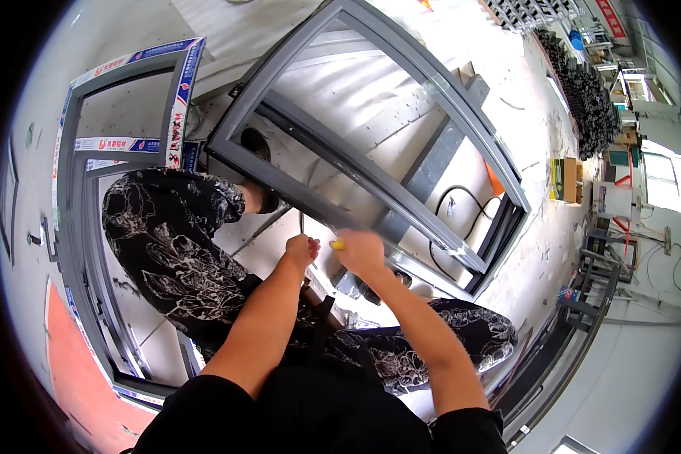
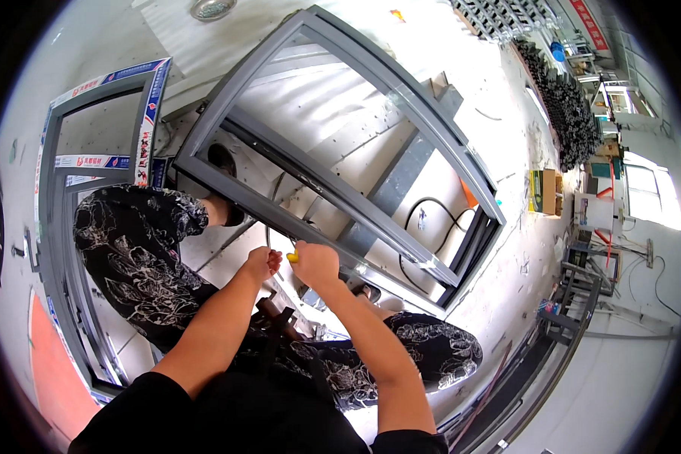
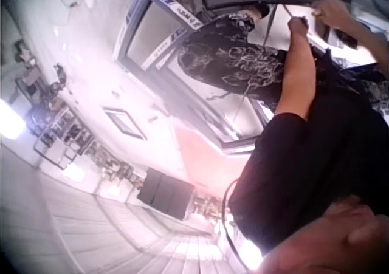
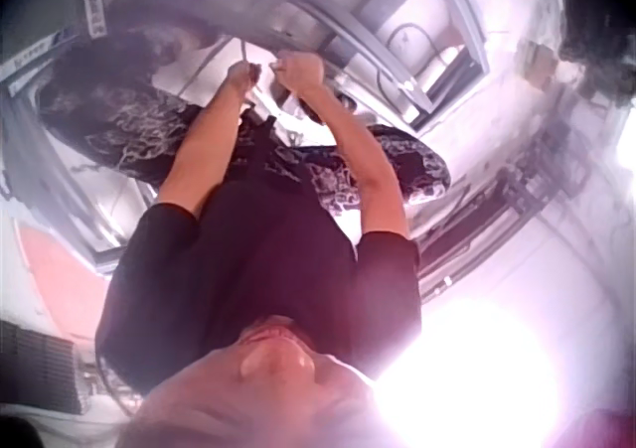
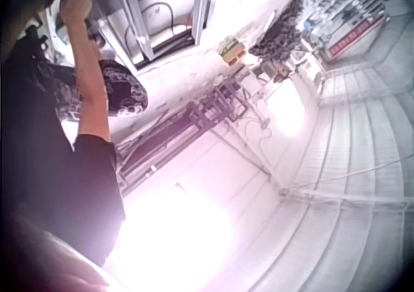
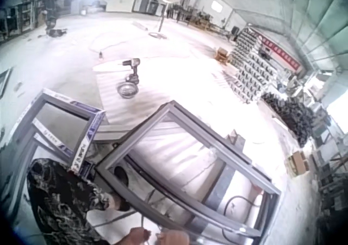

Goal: The person attaches metal components to window frames using a screwdriver and screws. They handle multiple frames and various small metal parts throughout the process.

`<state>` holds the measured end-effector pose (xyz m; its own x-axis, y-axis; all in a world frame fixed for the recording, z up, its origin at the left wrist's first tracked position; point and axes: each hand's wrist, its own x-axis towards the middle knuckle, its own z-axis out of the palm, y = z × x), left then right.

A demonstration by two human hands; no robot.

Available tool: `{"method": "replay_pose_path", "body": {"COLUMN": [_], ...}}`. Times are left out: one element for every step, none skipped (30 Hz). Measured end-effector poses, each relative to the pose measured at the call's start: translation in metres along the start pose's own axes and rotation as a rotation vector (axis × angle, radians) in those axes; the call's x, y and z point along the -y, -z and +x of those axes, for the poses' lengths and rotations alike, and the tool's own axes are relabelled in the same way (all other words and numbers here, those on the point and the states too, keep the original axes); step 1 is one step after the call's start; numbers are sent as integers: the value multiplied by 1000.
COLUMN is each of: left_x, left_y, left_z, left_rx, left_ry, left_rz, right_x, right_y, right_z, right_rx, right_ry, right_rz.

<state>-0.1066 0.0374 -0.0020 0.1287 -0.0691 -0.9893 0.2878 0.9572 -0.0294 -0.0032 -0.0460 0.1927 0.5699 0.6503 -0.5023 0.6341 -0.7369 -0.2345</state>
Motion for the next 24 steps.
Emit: {"method": "replay_pose_path", "body": {"left_x": [2,3,2,1,0,0,0,-5,-7,-10,-16,-18,-20,-29,-36,-42,-42,-45,-45,-47,-49,-52,-55,-58], "left_y": [-3,-2,-4,-5,-8,-12,-16,-16,-11,-5,-4,-15,-23,-20,-15,-10,-23,-26,-27,-28,-30,-32,-35,-36], "left_z": [1,1,2,2,-2,-5,-9,-5,-1,1,5,1,-3,0,5,8,2,3,6,7,8,8,9,8], "left_rx": [2,20,42,52,53,23,-6,16,20,48,80,19,59,67,71,68,3,0,-7,-10,-55,-101,-146,-143], "left_ry": [8,9,7,14,19,15,11,13,7,1,-12,-16,-25,-39,-48,-70,-80,-119,-152,-152,-130,-109,-90,-88], "left_rz": [13,19,26,37,54,82,110,123,134,71,-2,-16,-28,-51,-71,-118,-161,-159,-150,-142,-173,-204,-231,-247], "right_x": [1,3,0,-9,-7,-5,-3,5,8,10,11,7,-4,0,9,17,19,28,40,42,39,30,14,-4], "right_y": [-7,-17,-29,-50,-51,-52,-52,-52,-49,-45,-40,-44,-59,-56,-48,-38,-17,4,25,31,34,32,30,29], "right_z": [-3,-6,-8,-8,-10,-12,-14,-12,-12,-12,-8,-12,-13,-16,-20,-26,-35,-45,-60,-66,-69,-64,-56,-47], "right_rx": [1,-95,-196,-343,-349,-254,-148,-231,-244,-150,-58,-191,-359,-365,-366,-364,-223,-61,-87,-157,-225,-369,-514,-475], "right_ry": [-15,-152,-287,-276,-291,-510,-723,-678,-679,-636,-581,-475,-295,-250,-209,-204,-300,-378,-347,-305,-263,-235,-208,-276], "right_rz": [3,194,384,462,467,842,1217,1172,1179,1087,989,831,429,448,469,477,775,1076,1199,1125,1050,900,744,693]}}
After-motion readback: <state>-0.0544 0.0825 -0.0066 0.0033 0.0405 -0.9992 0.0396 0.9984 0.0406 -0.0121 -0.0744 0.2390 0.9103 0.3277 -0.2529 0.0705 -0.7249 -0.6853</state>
